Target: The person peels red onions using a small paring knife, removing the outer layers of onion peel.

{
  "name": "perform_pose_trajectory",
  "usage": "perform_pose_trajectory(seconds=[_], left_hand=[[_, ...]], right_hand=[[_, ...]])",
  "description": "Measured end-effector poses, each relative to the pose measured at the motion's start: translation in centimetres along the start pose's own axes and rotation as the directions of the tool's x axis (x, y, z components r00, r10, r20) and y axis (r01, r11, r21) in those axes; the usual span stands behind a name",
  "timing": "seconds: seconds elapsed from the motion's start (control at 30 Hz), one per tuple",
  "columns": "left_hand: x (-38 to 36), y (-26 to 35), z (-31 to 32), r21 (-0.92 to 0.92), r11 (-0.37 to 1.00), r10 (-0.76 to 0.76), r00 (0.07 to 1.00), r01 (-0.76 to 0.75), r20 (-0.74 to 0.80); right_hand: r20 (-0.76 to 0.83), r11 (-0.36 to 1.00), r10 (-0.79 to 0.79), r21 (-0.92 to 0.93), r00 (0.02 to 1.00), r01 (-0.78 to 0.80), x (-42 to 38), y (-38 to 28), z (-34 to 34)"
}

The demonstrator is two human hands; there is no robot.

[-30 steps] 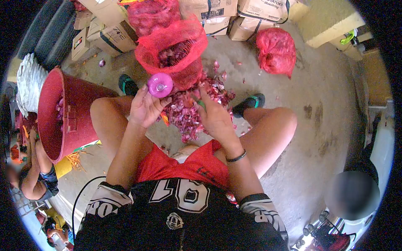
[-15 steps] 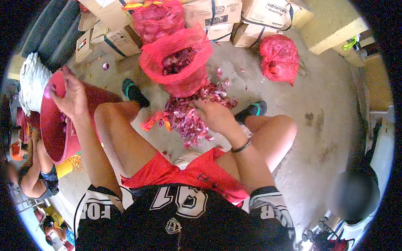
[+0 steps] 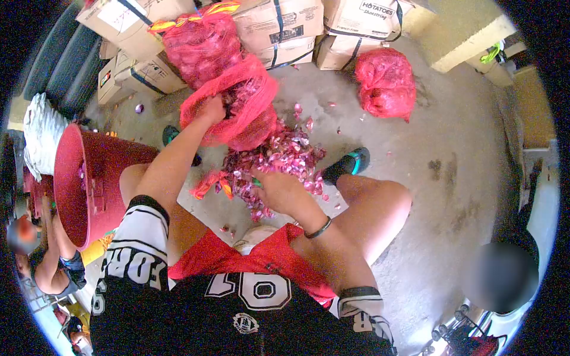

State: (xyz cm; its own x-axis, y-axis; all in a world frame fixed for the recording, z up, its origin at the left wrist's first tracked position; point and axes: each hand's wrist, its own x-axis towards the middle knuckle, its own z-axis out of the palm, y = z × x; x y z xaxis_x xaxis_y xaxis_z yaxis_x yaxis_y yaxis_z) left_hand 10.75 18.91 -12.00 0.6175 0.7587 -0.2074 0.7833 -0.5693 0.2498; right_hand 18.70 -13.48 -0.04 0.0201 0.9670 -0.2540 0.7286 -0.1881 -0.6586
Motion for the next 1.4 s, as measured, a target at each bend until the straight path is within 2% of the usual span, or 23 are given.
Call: perform_pose_trajectory(seconds=[0.03,0.07,0.17,0.27,0.3,0.37,0.4,0.47,0.5,0.53,0.63,0.67,0.73,0.8,0.83,0.87,0.97,1.0,1.07,1.2,1.27,1.4], left_hand=[[0.4,0.2,0.2,0.060,0.997,-0.052,0.998,0.055,-0.042],[0.8,0.5,0.4,0.130,0.983,-0.129,0.992,0.128,-0.001],[0.6,0.4,-0.2,0.106,0.986,-0.109,0.982,0.126,-0.152],[1.4,-0.6,-1.8,0.088,0.996,-0.008,1.000,0.010,-0.028],[1.8,-1.1,-2.4,-0.093,0.994,0.052,0.998,-0.049,0.028],[2.7,-1.9,-3.6,-0.446,0.885,0.190,0.977,-0.129,0.095],[1.5,-1.9,-3.7,-0.759,0.608,0.267,0.960,-0.234,-0.082],[-4.9,1.8,-10.1,-0.951,0.265,0.057,0.982,0.162,0.183],[-7.3,2.2,-11.7,-0.980,0.122,0.102,0.980,0.157,0.170],[-9.4,2.4,-12.9,-0.988,-0.022,0.145,0.979,0.151,0.146],[-16.1,4.0,-14.7,-0.896,-0.430,0.173,0.984,0.108,0.035],[-17.6,4.5,-14.7,-0.857,-0.505,0.182,0.983,0.105,0.013],[-19.7,5.7,-14.1,-0.753,-0.649,0.205,0.978,0.112,-0.031],[-20.5,6.4,-12.2,-0.836,-0.547,0.184,0.980,0.042,-0.071],[-20.8,6.8,-11.5,-0.871,-0.491,0.177,0.980,0.005,-0.094],[-21.1,7.0,-11.1,-0.855,-0.518,0.152,0.987,0.030,-0.057],[-21.5,7.6,-10.1,-0.924,-0.383,0.145,0.986,-0.018,-0.079],[-21.9,7.9,-10.5,-0.912,-0.408,0.155,0.987,0.033,-0.034],[-22.0,7.9,-9.6,-0.936,-0.352,0.162,0.985,-0.004,-0.065],[-22.7,8.1,-9.0,-0.961,-0.258,0.163,0.976,-0.099,-0.145],[-22.8,8.0,-8.6,-0.961,-0.248,0.143,0.976,-0.124,-0.163],[-23.3,7.9,-8.7,-0.961,-0.264,0.127,0.984,-0.089,-0.126]], right_hand=[[-0.030,1.000,-0.011,0.010,0.999,0.011,0.0,0.4,0.0],[-0.002,1.000,0.021,0.011,1.000,-0.021,-0.1,0.8,0.0],[0.049,0.996,0.093,0.009,0.995,-0.093,0.0,0.7,-1.0],[0.049,0.995,0.100,0.000,0.994,-0.100,0.2,0.8,-0.9],[0.048,0.994,0.105,0.002,0.993,-0.105,0.3,0.8,-0.8],[0.044,0.994,0.106,0.007,0.993,-0.107,0.6,0.9,-0.9],[0.041,0.994,0.106,0.013,0.994,-0.107,0.7,1.0,-1.0],[0.040,0.994,0.104,0.022,0.994,-0.105,0.5,0.5,-1.5],[0.039,0.995,0.099,0.022,0.994,-0.100,0.3,-0.3,-2.5],[0.037,0.995,0.092,0.022,0.995,-0.093,0.2,-0.9,-3.1],[-0.134,0.996,0.048,0.081,0.990,-0.037,-0.6,-1.6,-3.1],[-0.159,0.992,-0.004,0.126,0.987,0.024,-0.8,-1.8,-3.4],[-0.292,0.931,-0.026,0.340,0.956,0.129,-0.9,-1.7,-2.8],[-0.407,0.838,-0.030,0.488,0.913,0.245,-1.2,-2.1,-2.6],[-0.398,0.828,-0.002,0.515,0.918,0.224,-1.4,-2.7,-2.8],[-0.388,0.816,0.028,0.541,0.921,0.203,-1.7,-3.5,-3.2],[-0.401,0.809,0.041,0.551,0.915,0.205,-2.0,-5.0,-3.3],[-0.401,0.810,0.050,0.553,0.915,0.198,-2.0,-5.3,-3.2],[-0.497,0.859,-0.026,0.432,0.868,0.273,-1.3,-5.0,-2.2],[-0.496,0.865,-0.052,0.412,0.867,0.287,-0.7,-6.0,-2.4],[-0.541,0.873,-0.086,0.364,0.837,0.325,-0.3,-5.9,-1.8],[-0.504,0.887,-0.080,0.358,0.860,0.292,-0.4,-6.2,-2.1]])
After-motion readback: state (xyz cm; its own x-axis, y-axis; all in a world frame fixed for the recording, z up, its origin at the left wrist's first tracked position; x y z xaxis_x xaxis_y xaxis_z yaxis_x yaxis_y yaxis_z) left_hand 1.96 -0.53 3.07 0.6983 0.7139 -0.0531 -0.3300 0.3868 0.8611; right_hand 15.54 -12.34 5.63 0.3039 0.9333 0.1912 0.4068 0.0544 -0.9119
